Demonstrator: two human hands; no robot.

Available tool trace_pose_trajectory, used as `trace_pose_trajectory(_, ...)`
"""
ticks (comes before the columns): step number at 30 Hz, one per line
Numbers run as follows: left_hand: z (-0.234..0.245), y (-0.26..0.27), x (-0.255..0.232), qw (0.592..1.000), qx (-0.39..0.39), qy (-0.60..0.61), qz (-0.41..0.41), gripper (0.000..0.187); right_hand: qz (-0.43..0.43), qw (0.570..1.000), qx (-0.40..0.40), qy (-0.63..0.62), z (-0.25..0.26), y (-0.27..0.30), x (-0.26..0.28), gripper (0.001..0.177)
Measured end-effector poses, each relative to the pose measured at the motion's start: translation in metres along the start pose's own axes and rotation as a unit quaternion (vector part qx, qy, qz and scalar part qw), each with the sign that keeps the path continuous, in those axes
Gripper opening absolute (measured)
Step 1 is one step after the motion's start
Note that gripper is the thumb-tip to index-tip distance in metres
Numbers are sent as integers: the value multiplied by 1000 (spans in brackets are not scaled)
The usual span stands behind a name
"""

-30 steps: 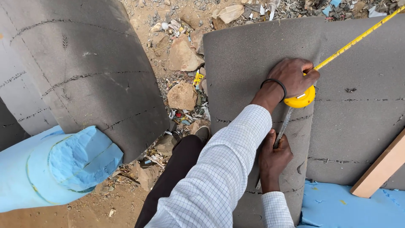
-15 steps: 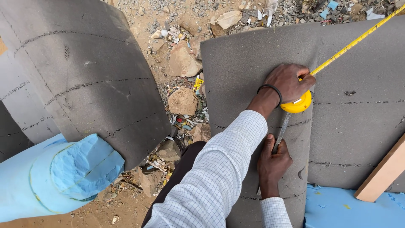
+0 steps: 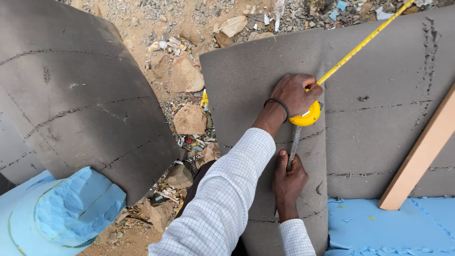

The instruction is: Measuring and marking foam pieces for upholstery using a tape measure, a wooden plank as a straight edge, and a marking tool.

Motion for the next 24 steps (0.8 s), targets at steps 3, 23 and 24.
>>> trace_pose_trajectory(3,-2,2,5,1000,8,-27,5,41,-16,1000,3,-3,1,0,2,63)
trace_pose_trajectory(23,4,6,-6,997,19,-70,-5,42,-60,995,72,-14,5,6,28,63)
trace_pose_trajectory(24,6,7,-7,997,22,-70,4,41,-61,995,74,-18,4,7,27,63)
Point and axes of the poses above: each hand's wrist, its own y-axis away from the middle knuckle, its own z-axis out of the back of the hand, x = y × z, the point moved 8 cm from there along -y, towards the middle knuckle, and after that the axes turned 14 degrees about -z, right-handed, at the moved point
